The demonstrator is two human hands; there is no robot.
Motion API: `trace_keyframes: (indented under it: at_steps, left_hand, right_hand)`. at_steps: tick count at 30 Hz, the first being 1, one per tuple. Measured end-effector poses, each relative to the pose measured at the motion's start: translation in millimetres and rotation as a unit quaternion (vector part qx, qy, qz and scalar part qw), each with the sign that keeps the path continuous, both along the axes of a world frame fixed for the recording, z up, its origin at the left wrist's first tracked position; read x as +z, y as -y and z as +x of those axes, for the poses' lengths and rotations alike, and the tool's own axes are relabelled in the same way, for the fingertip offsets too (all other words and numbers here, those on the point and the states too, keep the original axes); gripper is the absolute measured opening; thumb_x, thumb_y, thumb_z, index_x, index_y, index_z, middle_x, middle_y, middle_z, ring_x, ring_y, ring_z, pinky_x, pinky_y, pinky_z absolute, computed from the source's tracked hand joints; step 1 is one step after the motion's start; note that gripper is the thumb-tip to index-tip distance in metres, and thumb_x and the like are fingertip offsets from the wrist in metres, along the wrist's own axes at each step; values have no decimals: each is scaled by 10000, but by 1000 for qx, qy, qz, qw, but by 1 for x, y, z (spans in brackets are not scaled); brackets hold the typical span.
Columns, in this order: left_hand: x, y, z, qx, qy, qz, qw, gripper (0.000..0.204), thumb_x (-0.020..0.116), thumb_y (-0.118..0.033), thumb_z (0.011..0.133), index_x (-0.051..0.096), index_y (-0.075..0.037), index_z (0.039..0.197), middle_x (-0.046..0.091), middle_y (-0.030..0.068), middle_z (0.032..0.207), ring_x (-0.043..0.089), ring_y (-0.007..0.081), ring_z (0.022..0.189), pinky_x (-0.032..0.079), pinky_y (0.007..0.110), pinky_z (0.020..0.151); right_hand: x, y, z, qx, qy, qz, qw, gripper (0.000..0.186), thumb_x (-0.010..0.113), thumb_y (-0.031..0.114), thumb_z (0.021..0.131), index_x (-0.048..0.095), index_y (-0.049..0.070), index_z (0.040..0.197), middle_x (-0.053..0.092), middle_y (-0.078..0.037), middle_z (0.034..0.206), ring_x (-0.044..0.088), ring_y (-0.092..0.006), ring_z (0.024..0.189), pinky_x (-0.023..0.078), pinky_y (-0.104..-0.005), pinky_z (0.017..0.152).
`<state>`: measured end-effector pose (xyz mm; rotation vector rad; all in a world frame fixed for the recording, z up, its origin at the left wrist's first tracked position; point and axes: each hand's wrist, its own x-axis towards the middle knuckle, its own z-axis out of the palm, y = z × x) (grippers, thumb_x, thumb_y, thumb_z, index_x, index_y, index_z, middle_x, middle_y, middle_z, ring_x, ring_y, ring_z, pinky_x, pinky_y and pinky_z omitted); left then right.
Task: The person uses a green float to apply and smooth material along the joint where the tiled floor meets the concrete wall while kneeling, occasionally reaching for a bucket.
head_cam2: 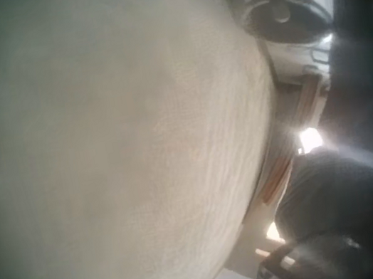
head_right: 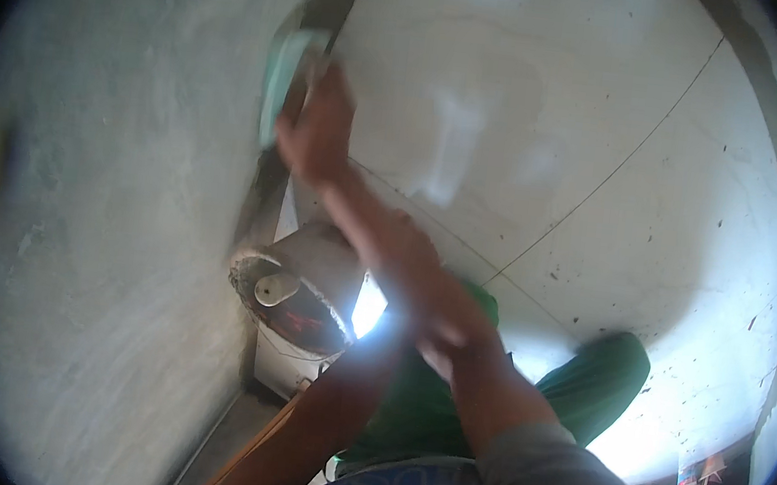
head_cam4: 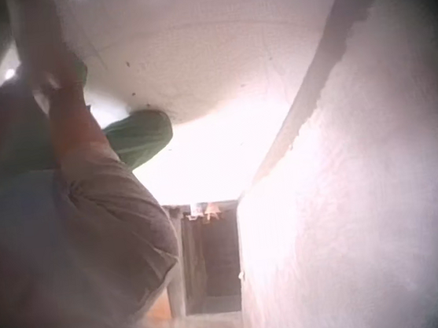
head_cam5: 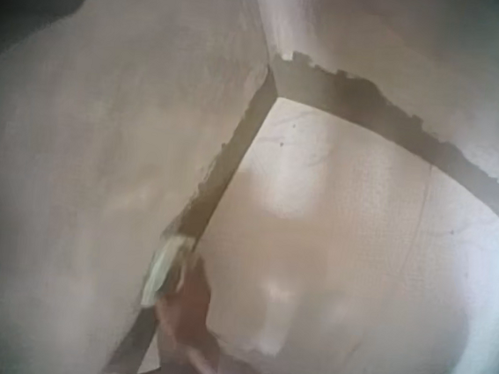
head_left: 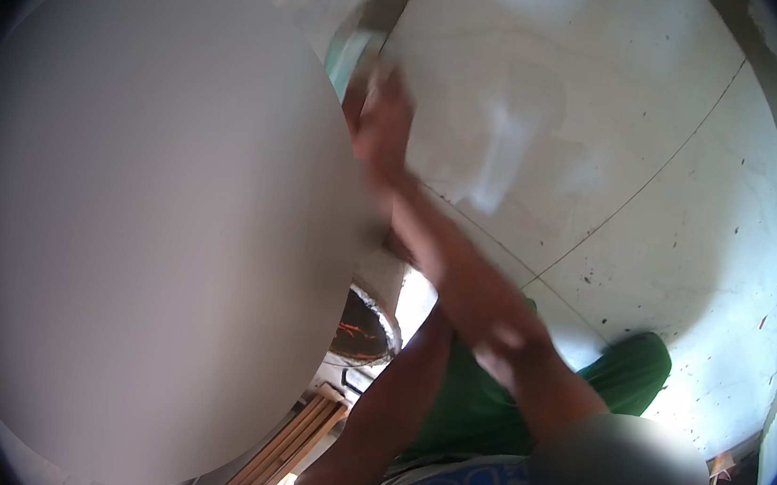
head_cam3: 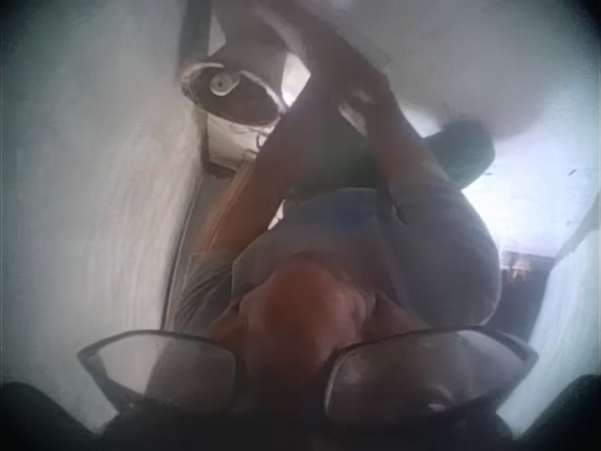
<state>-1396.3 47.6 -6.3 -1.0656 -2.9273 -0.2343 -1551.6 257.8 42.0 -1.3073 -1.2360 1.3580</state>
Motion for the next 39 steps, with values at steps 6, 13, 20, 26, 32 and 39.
trace_keyframes:
  at_steps: [6, 13, 20, 26, 32, 39]
  left_hand:
    - [-5, 3, -4, -2, -2, 1, 1000, 723, 341, -549, 1159, 430, 15, 1602, 461, 254, 1609, 411, 394, 1518, 351, 569, 1260]
    - [-10, -14, 1, -11, -1, 7, 1000, 736, 338, -558, 1156, 429, 22, 1599, 452, 266, 1611, 396, 413, 1524, 333, 584, 1263]
    - [-5, -14, -13, -4, -22, 1, 1000, 749, 335, -567, 1153, 428, 29, 1596, 443, 279, 1613, 381, 432, 1530, 315, 598, 1267]
    - [-17, -20, -16, -4, -26, 8, 1000, 760, 333, -575, 1151, 428, 35, 1593, 435, 289, 1614, 368, 448, 1535, 300, 611, 1270]
    - [-12, -29, -14, -3, -29, 13, 999, 771, 330, -583, 1149, 427, 42, 1591, 428, 300, 1615, 355, 464, 1540, 284, 624, 1273]
    - [-13, -18, -23, 7, -39, 0, 999, 785, 327, -592, 1146, 426, 49, 1588, 419, 313, 1617, 340, 483, 1545, 266, 638, 1277]
  right_hand:
    - [-9, 50, -16, -86, -3, 76, 993, 365, 541, 16, 980, 636, -57, 1325, 670, -330, 1051, 697, -499, 898, 567, -561, 809]
    - [-32, -59, 12, -57, -61, 29, 996, 426, 568, 43, 976, 602, -50, 1390, 675, -312, 1062, 700, -504, 924, 572, -569, 800]
    - [-1, -70, 3, -162, -79, 191, 965, 393, 565, -9, 926, 653, 1, 1310, 662, -231, 919, 635, -426, 768, 561, -459, 771]
    - [-24, -55, -6, -140, -18, 137, 980, 215, 597, 33, 926, 649, -18, 1128, 700, -254, 930, 696, -424, 854, 566, -492, 760]
    - [-20, -137, 29, -53, -13, 15, 998, 292, 609, 64, 926, 660, -68, 1182, 723, -297, 965, 730, -460, 910, 568, -550, 820]
    - [-15, -83, 0, -137, -71, 112, 982, 314, 616, 36, 864, 678, -43, 1161, 717, -284, 993, 705, -469, 910, 573, -539, 821]
